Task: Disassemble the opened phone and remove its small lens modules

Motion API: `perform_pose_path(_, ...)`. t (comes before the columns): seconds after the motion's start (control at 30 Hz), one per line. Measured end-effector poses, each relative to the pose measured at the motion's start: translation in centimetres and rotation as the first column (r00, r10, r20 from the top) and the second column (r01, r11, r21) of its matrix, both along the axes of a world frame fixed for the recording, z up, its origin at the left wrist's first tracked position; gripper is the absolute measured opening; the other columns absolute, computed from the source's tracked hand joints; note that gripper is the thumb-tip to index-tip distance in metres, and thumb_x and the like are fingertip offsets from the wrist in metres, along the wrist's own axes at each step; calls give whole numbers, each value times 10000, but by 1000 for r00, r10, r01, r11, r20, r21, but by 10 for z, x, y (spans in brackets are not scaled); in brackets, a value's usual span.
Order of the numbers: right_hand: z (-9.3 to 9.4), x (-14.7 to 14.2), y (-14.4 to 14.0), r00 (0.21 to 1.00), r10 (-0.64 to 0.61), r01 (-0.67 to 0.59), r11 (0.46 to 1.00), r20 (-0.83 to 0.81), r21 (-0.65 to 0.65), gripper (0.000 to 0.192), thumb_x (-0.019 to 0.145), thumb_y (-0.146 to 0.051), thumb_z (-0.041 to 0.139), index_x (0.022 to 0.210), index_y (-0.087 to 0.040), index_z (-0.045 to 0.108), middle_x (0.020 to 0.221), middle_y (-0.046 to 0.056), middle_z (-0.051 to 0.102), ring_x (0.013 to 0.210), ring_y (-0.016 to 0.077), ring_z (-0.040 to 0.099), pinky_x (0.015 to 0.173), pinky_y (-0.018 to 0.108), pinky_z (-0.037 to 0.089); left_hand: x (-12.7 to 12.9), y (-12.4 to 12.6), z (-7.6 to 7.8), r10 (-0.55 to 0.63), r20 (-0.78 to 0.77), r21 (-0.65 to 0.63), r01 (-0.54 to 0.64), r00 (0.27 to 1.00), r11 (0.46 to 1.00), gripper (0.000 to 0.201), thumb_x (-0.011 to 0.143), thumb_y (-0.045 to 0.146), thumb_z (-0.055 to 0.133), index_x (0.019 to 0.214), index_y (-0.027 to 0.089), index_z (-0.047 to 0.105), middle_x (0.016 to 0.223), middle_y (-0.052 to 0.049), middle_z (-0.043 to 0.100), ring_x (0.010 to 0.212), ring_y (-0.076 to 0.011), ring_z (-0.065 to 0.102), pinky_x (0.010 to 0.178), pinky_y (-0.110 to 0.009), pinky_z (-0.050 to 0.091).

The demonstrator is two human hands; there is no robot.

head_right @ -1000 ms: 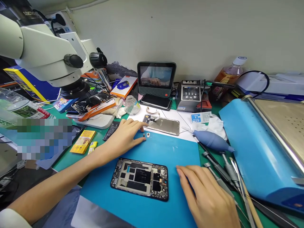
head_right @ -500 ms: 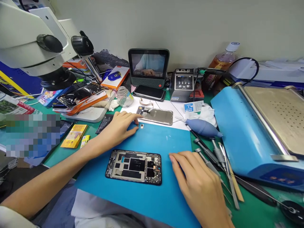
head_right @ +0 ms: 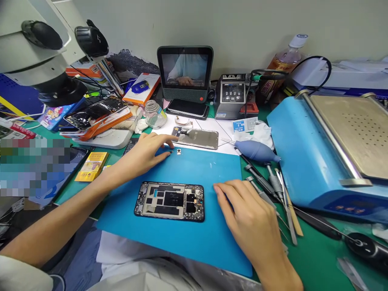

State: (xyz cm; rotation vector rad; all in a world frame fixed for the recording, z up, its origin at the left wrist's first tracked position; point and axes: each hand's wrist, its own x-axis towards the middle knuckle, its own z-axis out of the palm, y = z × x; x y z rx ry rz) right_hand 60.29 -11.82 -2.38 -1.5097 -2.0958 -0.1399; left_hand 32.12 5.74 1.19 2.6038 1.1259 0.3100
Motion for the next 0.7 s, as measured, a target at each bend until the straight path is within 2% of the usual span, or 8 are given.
perform_pose_path(0.07, 0, 0, 0, 1000, -2, 2, 1000, -13, -6, 111, 1167, -223, 589, 1200, -206, 694, 1149, 33, 719, 1040, 201, 676, 1051, 363, 484, -1, 1, 1, -15, -8, 4, 15, 1000, 1000, 434, 1090, 159, 624, 1520, 213, 604, 1331, -74, 767, 1252, -293, 686, 1154, -543, 469)
perform_pose_path(0.17, 5, -1, 2, 999, -19, 18, 1000, -51, -9, 198, 1182, -283, 570, 1327, -215, 686, 1238, 43, 724, 1093, 204, 693, 1016, 336, 505, -1, 2, 2, -39, -29, 32, 40, 999, 999, 425, 1099, 196, 645, 1522, 214, 609, 1334, -76, 751, 1248, -288, 696, 1151, -547, 503)
perform_pose_path(0.3, 25, -2, 18, 996, -9, 6, 999, -83, -36, 304, 1200, -327, 517, 1464, -247, 645, 1350, 40, 727, 1181, 207, 716, 1018, 322, 533, 0, 3, 3, -75, -65, 86, 80, 995, 993, 403, 1101, 253, 688, 1498, 209, 637, 1346, -86, 739, 1250, -292, 714, 1128, -564, 561)
perform_pose_path(0.43, 43, -8, 60, 993, 96, -102, 989, -63, -111, 338, 1193, -244, 467, 1491, -283, 622, 1398, 18, 732, 1271, 222, 710, 1030, 365, 565, 1, 3, 3, -98, -90, 134, 110, 991, 985, 419, 1092, 319, 727, 1487, 203, 649, 1382, -101, 728, 1258, -297, 724, 1097, -560, 606)
perform_pose_path(0.5, 44, -15, 85, 984, 166, -174, 972, -61, -156, 392, 1166, -166, 457, 1518, -267, 596, 1414, 32, 729, 1275, 223, 713, 1032, 379, 595, 2, 2, 3, -94, -101, 150, 109, 990, 983, 424, 1088, 337, 739, 1480, 200, 654, 1394, -106, 725, 1251, -295, 731, 1083, -554, 622)
perform_pose_path(0.57, 41, -23, 108, 970, 234, -244, 951, -71, -191, 433, 1136, -115, 481, 1538, -238, 582, 1458, 67, 705, 1327, 239, 691, 1098, 421, 608, 4, 1, 3, -81, -109, 159, 98, 991, 982, 414, 1083, 350, 748, 1459, 196, 667, 1397, -109, 726, 1242, -292, 737, 1070, -546, 634)
perform_pose_path(0.7, 32, -38, 137, 951, 286, -307, 916, -115, -257, 404, 1137, -268, 644, 1533, -201, 601, 1458, 122, 668, 1315, 273, 684, 1124, 518, 616, 5, -3, 2, -41, -99, 153, 56, 994, 987, 374, 1078, 366, 756, 1400, 184, 694, 1385, -109, 730, 1223, -284, 742, 1047, -527, 646)
